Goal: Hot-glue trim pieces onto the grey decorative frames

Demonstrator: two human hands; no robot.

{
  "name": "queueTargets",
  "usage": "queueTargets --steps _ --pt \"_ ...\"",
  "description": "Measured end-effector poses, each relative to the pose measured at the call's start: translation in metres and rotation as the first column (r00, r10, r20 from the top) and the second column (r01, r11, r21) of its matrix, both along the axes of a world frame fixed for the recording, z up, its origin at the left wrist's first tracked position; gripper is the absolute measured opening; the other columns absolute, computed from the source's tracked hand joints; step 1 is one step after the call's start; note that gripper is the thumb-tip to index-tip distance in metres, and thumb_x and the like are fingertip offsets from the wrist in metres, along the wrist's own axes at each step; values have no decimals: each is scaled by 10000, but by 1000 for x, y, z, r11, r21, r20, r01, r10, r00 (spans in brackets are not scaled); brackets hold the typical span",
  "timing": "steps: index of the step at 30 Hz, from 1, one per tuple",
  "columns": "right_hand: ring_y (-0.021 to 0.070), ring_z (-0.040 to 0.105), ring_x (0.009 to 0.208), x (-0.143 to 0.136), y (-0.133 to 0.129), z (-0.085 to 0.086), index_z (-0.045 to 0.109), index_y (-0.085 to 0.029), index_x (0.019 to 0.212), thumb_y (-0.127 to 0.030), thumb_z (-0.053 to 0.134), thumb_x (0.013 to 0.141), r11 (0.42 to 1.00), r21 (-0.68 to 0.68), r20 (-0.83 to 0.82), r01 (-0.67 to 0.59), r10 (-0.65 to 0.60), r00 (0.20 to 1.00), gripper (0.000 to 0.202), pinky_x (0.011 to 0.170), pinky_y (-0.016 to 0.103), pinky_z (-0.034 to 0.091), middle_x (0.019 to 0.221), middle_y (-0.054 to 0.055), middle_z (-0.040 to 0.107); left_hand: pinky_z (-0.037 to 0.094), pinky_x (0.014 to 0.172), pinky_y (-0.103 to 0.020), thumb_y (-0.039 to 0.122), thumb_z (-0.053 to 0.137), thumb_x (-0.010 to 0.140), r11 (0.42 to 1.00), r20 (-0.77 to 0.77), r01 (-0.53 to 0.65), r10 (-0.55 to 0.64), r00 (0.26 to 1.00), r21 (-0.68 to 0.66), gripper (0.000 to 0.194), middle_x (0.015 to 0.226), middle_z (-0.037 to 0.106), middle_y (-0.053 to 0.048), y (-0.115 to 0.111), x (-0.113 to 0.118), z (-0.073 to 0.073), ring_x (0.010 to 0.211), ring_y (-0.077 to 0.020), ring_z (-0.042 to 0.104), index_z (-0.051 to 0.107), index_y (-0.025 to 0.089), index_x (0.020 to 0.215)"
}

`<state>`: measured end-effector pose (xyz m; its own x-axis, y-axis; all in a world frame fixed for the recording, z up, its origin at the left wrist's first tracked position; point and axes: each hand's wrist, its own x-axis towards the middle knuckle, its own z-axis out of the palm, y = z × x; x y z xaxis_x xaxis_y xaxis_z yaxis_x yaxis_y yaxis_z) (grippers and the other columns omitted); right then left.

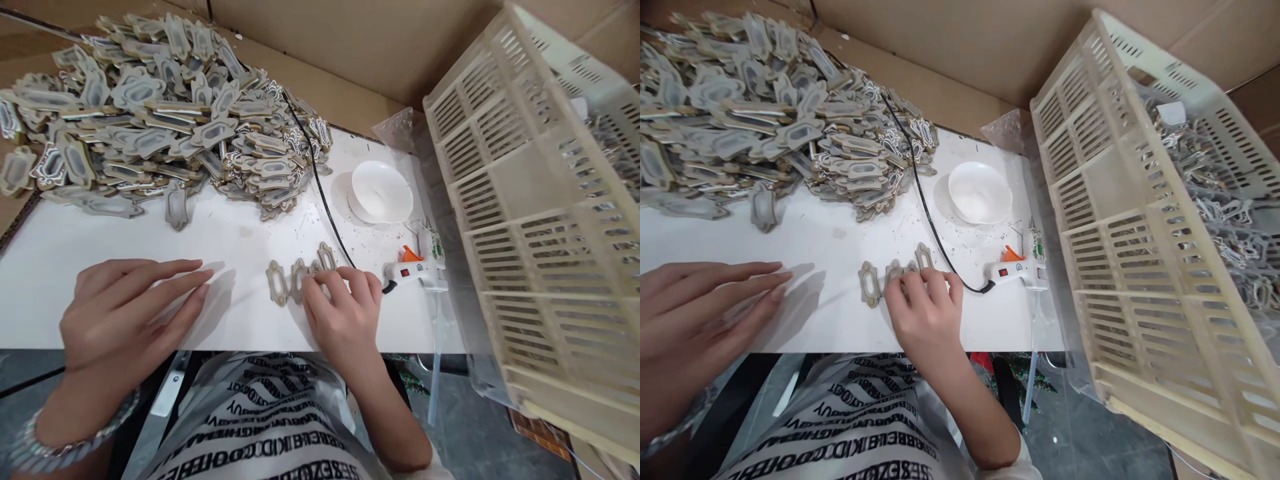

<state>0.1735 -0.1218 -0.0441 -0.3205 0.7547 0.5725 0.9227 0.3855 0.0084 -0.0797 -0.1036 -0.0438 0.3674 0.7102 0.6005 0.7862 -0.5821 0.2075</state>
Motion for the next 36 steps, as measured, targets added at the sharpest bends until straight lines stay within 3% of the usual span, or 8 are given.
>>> queueTargets --steps 7,14,20,24,29,36 --pt "185 495 817 -1 1 1 692 -174 808 -56 607 908 994 -98 6 -45 46 999 177 821 352 337 757 11 685 445 741 -375 169 710 851 1000 -12 0 1 1000 2 177 938 761 -40 -1 -3 0 739 -203 633 705 223 1020" --pt "199 512 838 7 -2 -1 730 -170 980 -211 619 972 980 -180 -12 -87 86 996 119 828 358 360 801 20 696 436 748 -386 219 695 871 999 -26 -42 41 999 -20 146 940 754 -79 -4 -11 -2 764 -224 628 717 192 1012" --pt "212 511 833 0 -3 1 729 -136 1057 -236 578 995 984 -125 -95 -130 119 988 192 789 363 383 848 52 718 409 802 -390 267 677 895 997 -172 -44 33 984 -58 174 1069 738 -44 -13 -8 -3 801 -212 593 718 287 1063" --pt "214 508 867 -22 -5 0 732 -147 1058 -203 650 942 975 -118 -126 -188 173 977 154 801 376 390 951 46 740 405 809 -396 365 680 893 999 -293 15 -28 956 -47 216 1132 714 -41 -24 -6 -8 850 -231 596 725 354 1104" --pt "236 504 1001 -44 -2 -6 692 -169 1186 -288 655 943 960 -209 -23 -187 186 982 273 921 425 369 1136 46 717 418 873 -407 352 643 917 994 -204 77 -92 975 -82 205 1078 716 -31 -38 -2 -9 893 -239 595 712 324 1107" --pt "242 504 1012 -33 -14 -6 675 -184 1229 -342 590 987 958 -243 19 -150 160 987 301 972 451 339 1182 56 706 455 862 -404 131 584 923 962 -117 258 -267 956 -93 223 1025 754 9 -46 -10 -15 871 -202 609 707 261 1055"
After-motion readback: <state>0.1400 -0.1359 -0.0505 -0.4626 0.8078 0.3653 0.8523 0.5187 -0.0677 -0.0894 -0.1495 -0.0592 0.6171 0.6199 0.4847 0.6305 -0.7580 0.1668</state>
